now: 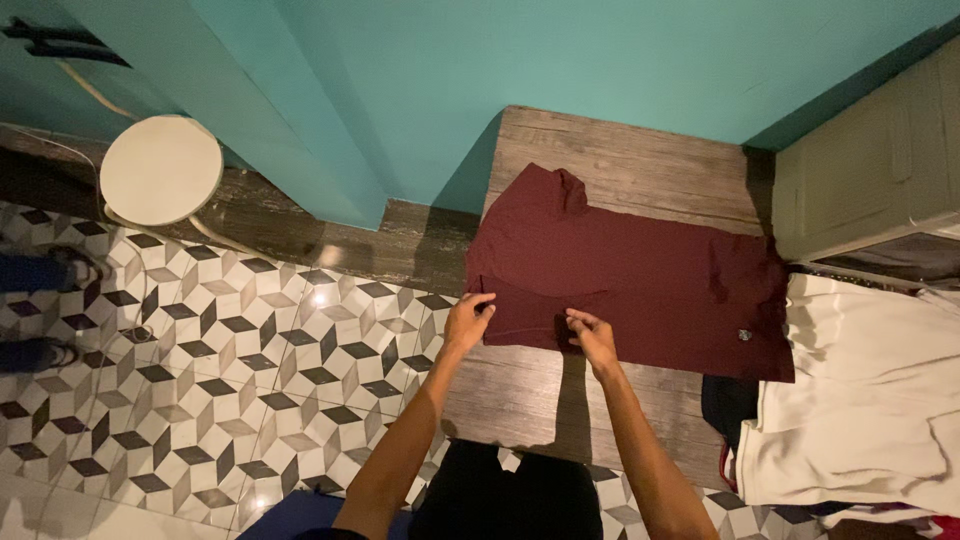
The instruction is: The person picks up a maroon shirt from a table, spreads it out, and folds it into a small rectangle before placing it inside a cabinet.
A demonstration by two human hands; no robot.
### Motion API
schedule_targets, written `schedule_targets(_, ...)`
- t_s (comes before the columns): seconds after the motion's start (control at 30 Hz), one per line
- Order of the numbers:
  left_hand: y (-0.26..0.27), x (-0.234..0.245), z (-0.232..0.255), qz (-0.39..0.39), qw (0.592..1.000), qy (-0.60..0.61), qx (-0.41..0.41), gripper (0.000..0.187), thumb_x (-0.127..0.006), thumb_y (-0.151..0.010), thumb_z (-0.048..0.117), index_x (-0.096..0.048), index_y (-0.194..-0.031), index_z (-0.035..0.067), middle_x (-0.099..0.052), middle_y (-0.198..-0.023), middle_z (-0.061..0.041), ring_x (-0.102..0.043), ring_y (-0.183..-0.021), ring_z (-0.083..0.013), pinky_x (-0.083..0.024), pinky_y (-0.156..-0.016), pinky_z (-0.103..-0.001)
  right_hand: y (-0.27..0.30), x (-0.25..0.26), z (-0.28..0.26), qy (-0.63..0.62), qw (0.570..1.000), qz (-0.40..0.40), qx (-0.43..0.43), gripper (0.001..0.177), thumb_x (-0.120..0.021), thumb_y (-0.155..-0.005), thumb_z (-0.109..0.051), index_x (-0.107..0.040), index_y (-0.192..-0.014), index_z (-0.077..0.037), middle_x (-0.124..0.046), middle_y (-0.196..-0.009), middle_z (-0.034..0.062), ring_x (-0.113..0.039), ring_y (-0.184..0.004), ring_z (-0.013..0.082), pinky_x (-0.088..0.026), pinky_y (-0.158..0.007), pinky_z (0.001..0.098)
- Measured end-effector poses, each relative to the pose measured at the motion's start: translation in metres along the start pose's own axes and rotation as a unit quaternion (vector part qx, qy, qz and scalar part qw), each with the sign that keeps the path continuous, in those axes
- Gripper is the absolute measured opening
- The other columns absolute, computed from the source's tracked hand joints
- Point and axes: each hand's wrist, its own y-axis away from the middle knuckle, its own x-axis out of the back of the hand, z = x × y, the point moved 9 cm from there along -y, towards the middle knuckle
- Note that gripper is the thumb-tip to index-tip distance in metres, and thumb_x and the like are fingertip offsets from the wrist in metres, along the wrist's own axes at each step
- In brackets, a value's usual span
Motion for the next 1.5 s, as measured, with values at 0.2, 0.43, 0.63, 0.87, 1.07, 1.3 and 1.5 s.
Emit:
schedule_targets(0.2,-0.023,0.012,0.005,0.105,0.986,0.054,-0.116,0.023,-0.074,-0.096,0.016,-0.082,-0.117,0.013,-0.076,-0.124,-0.008,-0.07,-0.103,-0.0224,-0.056,-0.088,-0.035,-0.008,0.005,0.01,-0.081,0.997,0.01,0.005,0.034,-0.054,-0.102,-0.016,-0.07,-0.128,0.0,-0.07,-0.131,0.015,-0.067,-0.116,0.0256,-0.059,-0.095,0.0413)
schedule_targets(0.43,-0.031,0.016,0.001,0.028,0.985,0.168,0.001,0.025,-0.065,-0.098,0.016,-0.076,-0.12,0.012,-0.072,-0.126,-0.006,-0.073,-0.072,-0.0169,-0.057,-0.07,-0.03,0.005,0.015,-0.002,-0.107,0.994,0.031,-0.008,0.036,-0.051,-0.102,-0.018,-0.069,-0.128,-0.002,-0.071,-0.132,0.0086,-0.07,-0.114,0.0253,-0.06,-0.095,0.0405)
schedule_targets(0.63,-0.014,0.032,0.02,0.099,0.995,0.017,-0.022,0.03,-0.068,-0.094,0.015,-0.074,-0.124,0.015,-0.071,-0.118,-0.009,-0.069,-0.093,-0.0248,-0.055,-0.083,-0.037,0.012,0.027,-0.019,0.065,0.994,0.083,0.004,0.032,-0.058,-0.101,-0.014,-0.073,-0.129,-0.013,-0.073,-0.121,0.0108,-0.069,-0.108,0.0302,-0.058,-0.091,0.0428)
schedule_targets(0.87,0.021,0.001,0.062,0.054,0.976,-0.121,-0.172,0.03,-0.061,-0.098,0.014,-0.07,-0.126,0.015,-0.058,-0.143,-0.008,-0.049,-0.137,-0.0304,-0.041,-0.112,-0.048,0.048,-0.005,-0.056,0.348,0.898,0.073,0.258,0.045,-0.06,-0.098,-0.022,-0.058,-0.143,-0.012,-0.044,-0.156,0.0159,-0.039,-0.145,0.0347,-0.036,-0.116,0.0506)
schedule_targets(1.07,0.048,-0.052,0.065,-0.059,0.936,-0.254,-0.237,0.057,-0.057,-0.1,0.03,-0.045,-0.153,0.016,-0.022,-0.169,-0.01,-0.016,-0.157,-0.0312,-0.011,-0.125,-0.056,0.049,0.013,-0.021,0.422,0.866,0.095,0.251,0.06,-0.055,-0.1,-0.036,-0.042,-0.156,-0.017,-0.031,-0.166,0.016,-0.027,-0.153,0.0358,-0.027,-0.12,0.0534)
schedule_targets(1.3,0.055,-0.058,0.058,-0.115,0.915,-0.303,-0.242,0.067,-0.053,-0.103,0.038,-0.024,-0.163,0.024,-0.008,-0.172,-0.008,-0.008,-0.157,-0.0331,-0.005,-0.123,-0.06,0.042,0.126,0.029,0.495,0.827,0.205,0.168,0.062,-0.051,-0.102,-0.041,-0.039,-0.158,-0.016,-0.027,-0.166,0.0198,-0.024,-0.153,0.0368,-0.023,-0.119,0.0598)
schedule_targets(1.5,0.052,-0.06,0.068,-0.073,0.922,-0.308,-0.224,0.084,-0.061,-0.095,0.039,-0.017,-0.163,0.016,-0.009,-0.171,-0.014,-0.016,-0.156,-0.035,-0.01,-0.122,-0.062,0.064,0.225,0.029,0.492,0.801,0.301,0.164,0.056,-0.055,-0.102,-0.038,-0.052,-0.151,-0.014,-0.044,-0.16,0.0185,-0.04,-0.148,0.0351,-0.035,-0.116,0.0577)
